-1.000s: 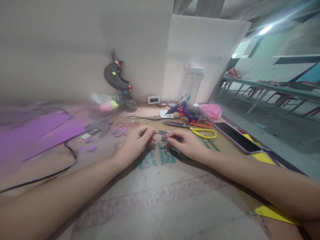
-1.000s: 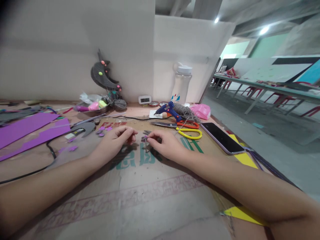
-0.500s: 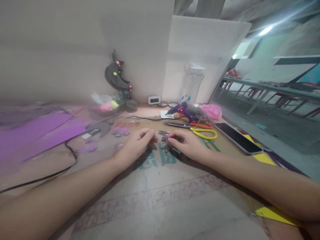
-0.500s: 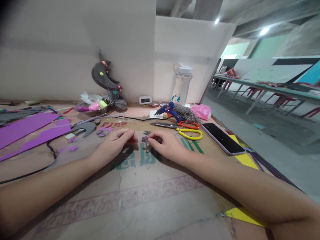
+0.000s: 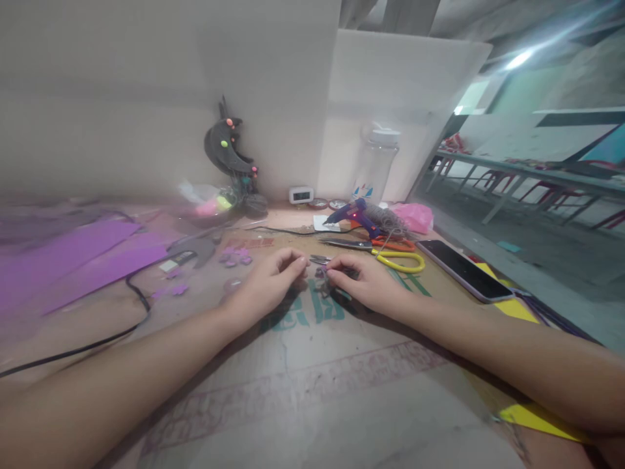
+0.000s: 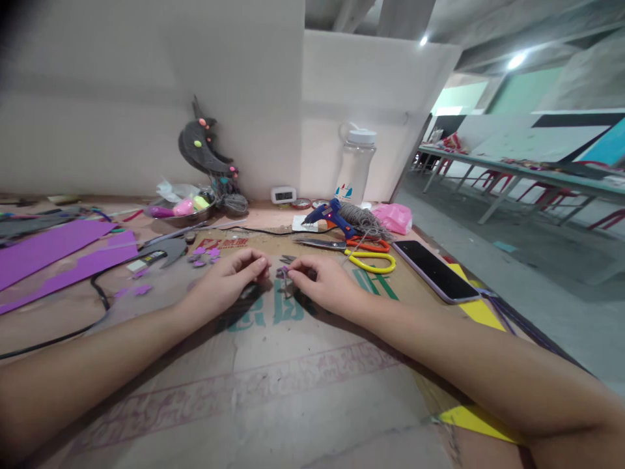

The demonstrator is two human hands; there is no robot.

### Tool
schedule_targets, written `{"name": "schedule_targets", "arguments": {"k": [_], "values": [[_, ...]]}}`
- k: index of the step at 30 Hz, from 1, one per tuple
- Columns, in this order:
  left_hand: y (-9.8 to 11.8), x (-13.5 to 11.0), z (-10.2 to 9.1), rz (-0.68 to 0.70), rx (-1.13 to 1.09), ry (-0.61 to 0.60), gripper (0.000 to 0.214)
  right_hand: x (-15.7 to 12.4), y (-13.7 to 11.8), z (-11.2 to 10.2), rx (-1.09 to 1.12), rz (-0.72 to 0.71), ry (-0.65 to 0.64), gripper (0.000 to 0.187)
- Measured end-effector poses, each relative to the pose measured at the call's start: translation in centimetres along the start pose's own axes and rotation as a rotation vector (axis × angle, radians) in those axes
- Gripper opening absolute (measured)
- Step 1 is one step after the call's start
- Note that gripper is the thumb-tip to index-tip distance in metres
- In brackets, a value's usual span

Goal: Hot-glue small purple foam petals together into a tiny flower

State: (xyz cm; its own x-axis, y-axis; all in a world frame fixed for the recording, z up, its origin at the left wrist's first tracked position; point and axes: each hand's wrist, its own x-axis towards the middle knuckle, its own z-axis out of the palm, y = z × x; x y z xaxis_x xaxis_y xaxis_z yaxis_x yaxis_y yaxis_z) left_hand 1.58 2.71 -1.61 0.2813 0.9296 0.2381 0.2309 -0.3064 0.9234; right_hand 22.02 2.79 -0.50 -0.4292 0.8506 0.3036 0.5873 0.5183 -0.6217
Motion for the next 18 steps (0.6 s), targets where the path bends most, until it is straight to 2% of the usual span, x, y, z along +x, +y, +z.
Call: {"name": "schedule_targets", "arguments": {"k": [6,11,18], "values": [[0.1,0.0,-0.1,-0.005,0.038,0.026,0.033,0.0,-0.1,0.0,-0.012,-0.005,-0.001,0.015],[0.1,-0.1,0.0,-0.016,0.131,0.001,0.023,0.0,-0.1,0.0,-0.017,-0.005,-0.014,0.016],[-0.8,0.1,0.0,-0.030,0.092,0.008,0.024,0.0,0.1,0.1,-0.008,-0.025,-0.013,0.016]]}}
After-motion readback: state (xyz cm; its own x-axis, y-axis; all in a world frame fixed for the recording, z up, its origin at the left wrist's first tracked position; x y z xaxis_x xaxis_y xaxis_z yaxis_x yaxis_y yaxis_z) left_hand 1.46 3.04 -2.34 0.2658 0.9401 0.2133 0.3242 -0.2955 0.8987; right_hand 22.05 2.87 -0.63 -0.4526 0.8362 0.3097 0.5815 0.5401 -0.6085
